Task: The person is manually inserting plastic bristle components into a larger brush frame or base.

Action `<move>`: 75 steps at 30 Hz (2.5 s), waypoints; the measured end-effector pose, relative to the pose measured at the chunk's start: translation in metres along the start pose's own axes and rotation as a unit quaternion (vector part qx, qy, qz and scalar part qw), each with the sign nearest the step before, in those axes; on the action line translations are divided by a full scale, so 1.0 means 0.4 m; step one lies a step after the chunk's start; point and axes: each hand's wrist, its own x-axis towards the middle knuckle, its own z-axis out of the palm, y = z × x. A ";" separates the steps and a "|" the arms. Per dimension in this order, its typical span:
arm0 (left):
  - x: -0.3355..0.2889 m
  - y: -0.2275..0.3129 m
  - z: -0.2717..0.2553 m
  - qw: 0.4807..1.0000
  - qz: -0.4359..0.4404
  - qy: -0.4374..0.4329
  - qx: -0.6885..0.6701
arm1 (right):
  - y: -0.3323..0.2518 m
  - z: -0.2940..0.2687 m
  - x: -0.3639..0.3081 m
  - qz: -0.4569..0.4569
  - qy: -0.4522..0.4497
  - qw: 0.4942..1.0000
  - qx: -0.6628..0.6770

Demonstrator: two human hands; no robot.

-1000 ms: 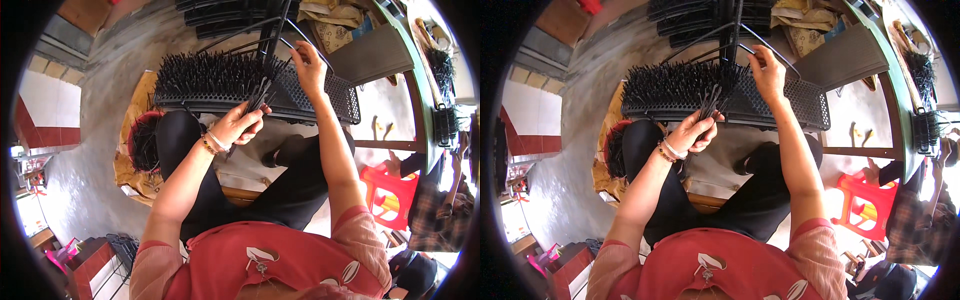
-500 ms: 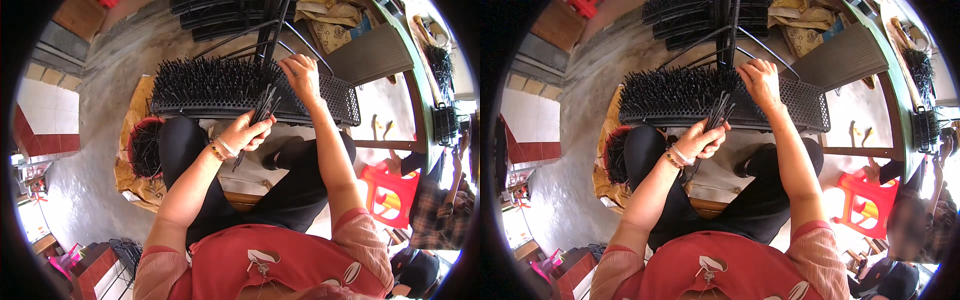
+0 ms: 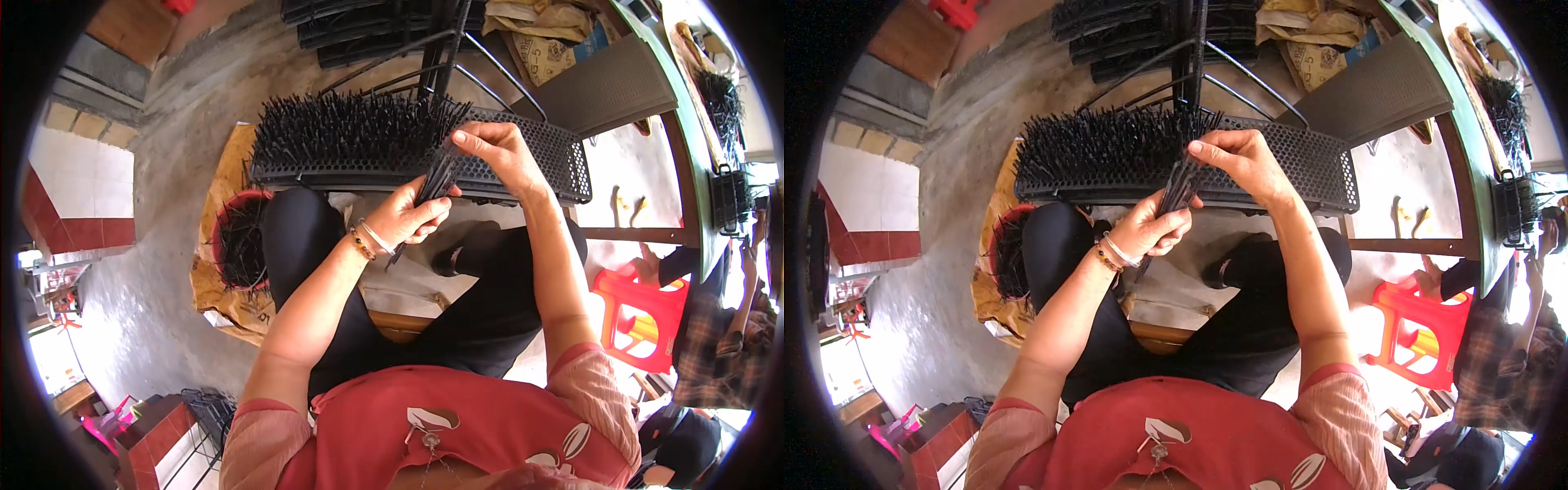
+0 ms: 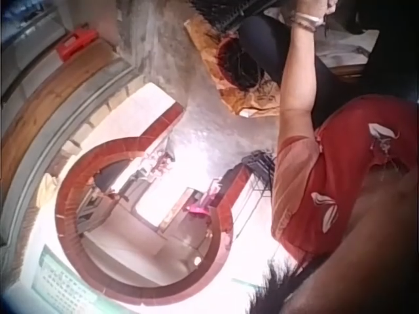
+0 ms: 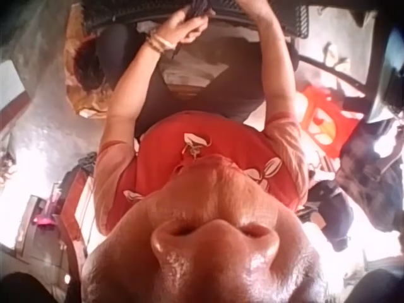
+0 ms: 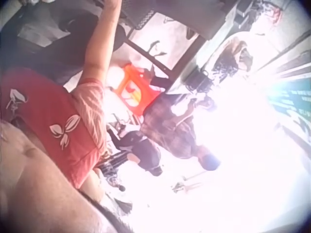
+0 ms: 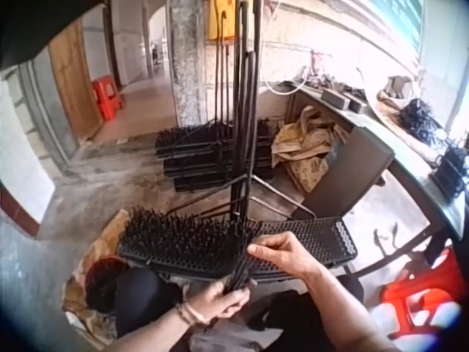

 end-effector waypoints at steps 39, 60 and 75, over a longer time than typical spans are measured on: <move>0.027 -0.057 -0.007 0.980 -0.113 0.049 -0.154 | 0.096 -0.064 0.108 -0.170 0.315 0.899 -0.251; 0.022 -0.058 -0.007 0.986 -0.125 0.038 -0.105 | 0.113 -0.053 0.103 -0.256 0.269 0.814 -0.446; 0.026 -0.055 0.002 0.990 -0.110 0.031 -0.081 | 0.104 -0.064 0.114 -0.269 0.241 0.810 -0.462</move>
